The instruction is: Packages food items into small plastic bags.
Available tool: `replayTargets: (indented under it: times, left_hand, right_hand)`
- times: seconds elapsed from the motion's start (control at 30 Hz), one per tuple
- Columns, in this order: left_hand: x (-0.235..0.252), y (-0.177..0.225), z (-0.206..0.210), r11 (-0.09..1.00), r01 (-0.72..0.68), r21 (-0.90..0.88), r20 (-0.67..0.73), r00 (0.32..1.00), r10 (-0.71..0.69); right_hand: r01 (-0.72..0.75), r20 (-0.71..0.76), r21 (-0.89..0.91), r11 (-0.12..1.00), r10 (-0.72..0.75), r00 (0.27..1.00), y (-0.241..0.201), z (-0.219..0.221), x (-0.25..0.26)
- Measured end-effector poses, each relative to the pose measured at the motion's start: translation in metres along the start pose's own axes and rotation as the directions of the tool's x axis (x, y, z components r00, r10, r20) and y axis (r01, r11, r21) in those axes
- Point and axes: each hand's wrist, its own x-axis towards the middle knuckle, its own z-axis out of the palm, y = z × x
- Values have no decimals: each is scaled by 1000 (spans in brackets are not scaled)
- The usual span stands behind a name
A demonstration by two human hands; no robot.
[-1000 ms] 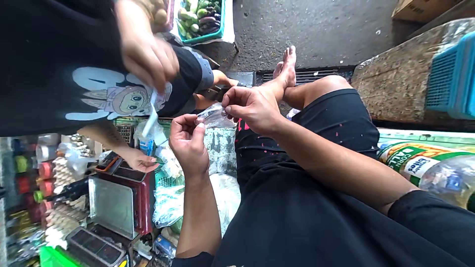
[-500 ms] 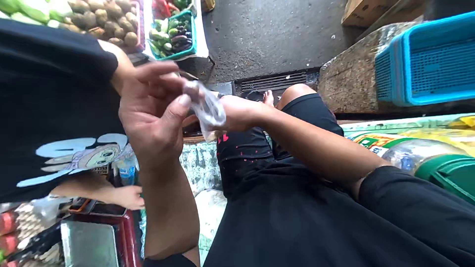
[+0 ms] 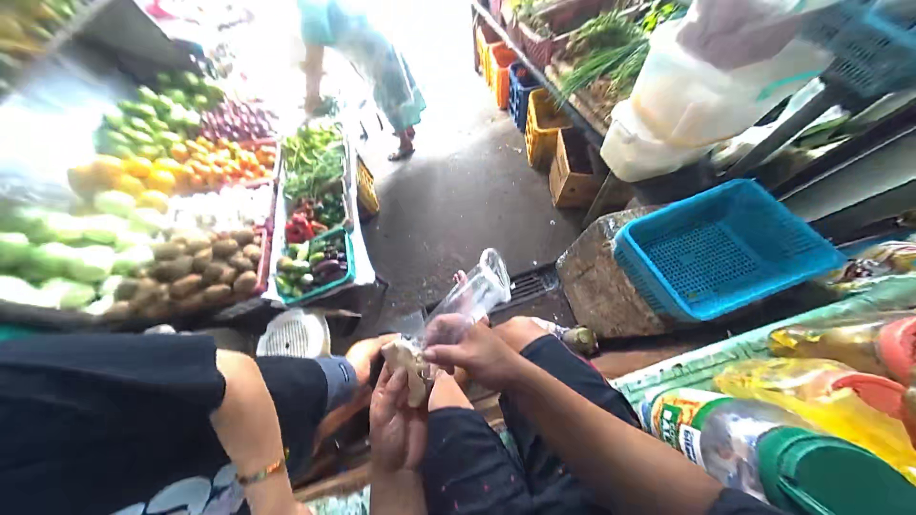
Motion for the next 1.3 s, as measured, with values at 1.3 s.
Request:
replayTargets:
  times: [1.3]
  left_hand:
    - [11, -6, 77, 990, -100, 101, 363, 930, 56]
  right_hand:
    - [187, -189, -16, 982, -186, 964, -61, -49, -34]
